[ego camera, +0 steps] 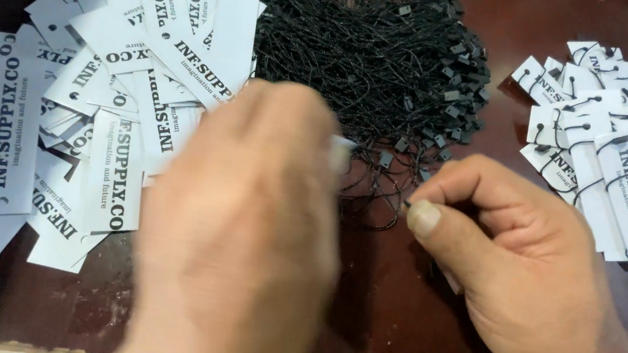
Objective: The person repeatedly picks a white rectangular tag and a black cord with a small plastic connector, threads the cord through the tag's hole, and places the finished unit aside. The process is repeated continuously throughout the clip.
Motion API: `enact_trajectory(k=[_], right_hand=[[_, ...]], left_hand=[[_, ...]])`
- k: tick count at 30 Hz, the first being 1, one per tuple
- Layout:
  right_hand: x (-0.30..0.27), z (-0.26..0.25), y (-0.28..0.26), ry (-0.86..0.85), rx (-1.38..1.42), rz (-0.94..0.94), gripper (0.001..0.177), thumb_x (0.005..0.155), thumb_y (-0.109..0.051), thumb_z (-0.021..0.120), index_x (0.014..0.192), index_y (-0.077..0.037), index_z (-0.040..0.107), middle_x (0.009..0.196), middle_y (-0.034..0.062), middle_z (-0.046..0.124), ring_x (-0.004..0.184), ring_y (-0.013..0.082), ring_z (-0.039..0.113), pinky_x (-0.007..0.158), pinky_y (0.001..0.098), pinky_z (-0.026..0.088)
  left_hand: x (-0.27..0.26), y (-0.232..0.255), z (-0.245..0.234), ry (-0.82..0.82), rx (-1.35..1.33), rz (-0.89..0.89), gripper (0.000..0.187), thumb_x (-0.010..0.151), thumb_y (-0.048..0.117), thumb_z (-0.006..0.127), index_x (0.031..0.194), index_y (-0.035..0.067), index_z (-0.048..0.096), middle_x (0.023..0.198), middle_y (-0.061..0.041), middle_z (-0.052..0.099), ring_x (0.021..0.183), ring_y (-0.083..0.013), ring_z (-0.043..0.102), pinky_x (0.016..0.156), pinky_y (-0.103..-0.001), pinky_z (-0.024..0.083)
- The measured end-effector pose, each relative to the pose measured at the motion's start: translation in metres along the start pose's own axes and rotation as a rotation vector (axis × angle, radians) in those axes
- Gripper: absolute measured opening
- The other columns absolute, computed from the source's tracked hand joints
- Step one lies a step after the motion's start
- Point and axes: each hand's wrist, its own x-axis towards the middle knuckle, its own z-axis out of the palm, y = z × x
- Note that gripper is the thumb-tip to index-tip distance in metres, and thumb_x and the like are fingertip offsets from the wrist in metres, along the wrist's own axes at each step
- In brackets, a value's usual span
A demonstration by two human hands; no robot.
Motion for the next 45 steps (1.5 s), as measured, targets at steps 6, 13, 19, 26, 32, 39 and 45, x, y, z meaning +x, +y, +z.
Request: enact_trajectory(k=[6, 13, 19, 26, 32, 39, 45], right_hand=[[0.004, 0.004, -0.001, 0.1, -0.009, -0.103, 0.011, 0.098, -0.001, 0.066, 0.087, -0.002, 0.066, 0.076, 0.0038, 0.063, 0.062, 0.0097, 0.051, 0.057, 0.0213, 0.042], [0.003, -0.001, 0.005, 0.11, -0.067, -0.094, 0.012, 0.096, -0.002, 0.066, 0.085, -0.004, 0.067, 0.075, 0.0018, 0.063, 0.064, 0.0084, 0.052, 0.059, 0.0211, 0.042], [0.001, -0.002, 0.009, 0.106, -0.124, -0.092, 0.012, 0.094, -0.003, 0.067, 0.082, -0.006, 0.068, 0.073, -0.0002, 0.063, 0.065, 0.0072, 0.052, 0.061, 0.0208, 0.043], [0.001, -0.003, 0.012, 0.094, -0.169, -0.093, 0.013, 0.092, -0.004, 0.067, 0.08, -0.007, 0.069, 0.072, -0.0019, 0.064, 0.066, 0.006, 0.052, 0.062, 0.0206, 0.044], [0.004, -0.005, 0.012, 0.046, -0.139, -0.097, 0.012, 0.093, -0.006, 0.068, 0.081, -0.007, 0.071, 0.073, -0.0025, 0.065, 0.068, 0.0056, 0.054, 0.064, 0.0207, 0.046], [0.004, -0.004, 0.011, 0.05, -0.152, -0.12, 0.011, 0.093, -0.006, 0.069, 0.082, -0.008, 0.071, 0.073, -0.0033, 0.065, 0.068, 0.0052, 0.055, 0.065, 0.0206, 0.047], [0.004, -0.004, 0.012, 0.06, -0.182, -0.134, 0.011, 0.092, -0.007, 0.069, 0.082, -0.009, 0.071, 0.073, -0.0041, 0.065, 0.068, 0.0049, 0.055, 0.065, 0.0205, 0.047]], left_hand=[[-0.012, 0.039, 0.023, -0.108, -0.636, -0.424, 0.018, 0.081, 0.037, 0.07, 0.092, 0.029, 0.081, 0.084, 0.013, 0.076, 0.074, -0.0063, 0.076, 0.07, -0.025, 0.059], [-0.015, 0.04, 0.03, -0.091, -0.717, -0.41, 0.017, 0.08, 0.032, 0.073, 0.093, 0.027, 0.083, 0.086, 0.012, 0.078, 0.077, -0.0033, 0.077, 0.073, -0.02, 0.06], [-0.02, 0.039, 0.034, -0.06, -0.795, -0.403, 0.018, 0.08, 0.026, 0.075, 0.095, 0.024, 0.085, 0.087, 0.012, 0.081, 0.081, -0.0004, 0.078, 0.076, -0.016, 0.061], [-0.023, 0.039, 0.037, -0.048, -0.879, -0.439, 0.019, 0.079, 0.021, 0.078, 0.095, 0.022, 0.087, 0.089, 0.012, 0.084, 0.083, 0.0021, 0.08, 0.079, -0.012, 0.062], [-0.019, 0.041, 0.037, -0.139, -0.967, -0.69, 0.02, 0.076, 0.021, 0.08, 0.092, 0.022, 0.092, 0.088, 0.012, 0.09, 0.082, 0.0029, 0.08, 0.079, -0.013, 0.062], [-0.017, 0.044, 0.035, -0.14, -1.037, -0.763, 0.02, 0.075, 0.018, 0.081, 0.091, 0.018, 0.093, 0.087, 0.008, 0.09, 0.082, 0.0001, 0.08, 0.08, -0.016, 0.062], [-0.018, 0.045, 0.037, -0.13, -1.109, -0.815, 0.02, 0.075, 0.013, 0.082, 0.092, 0.013, 0.093, 0.087, 0.003, 0.09, 0.082, -0.0034, 0.079, 0.081, -0.018, 0.062]])
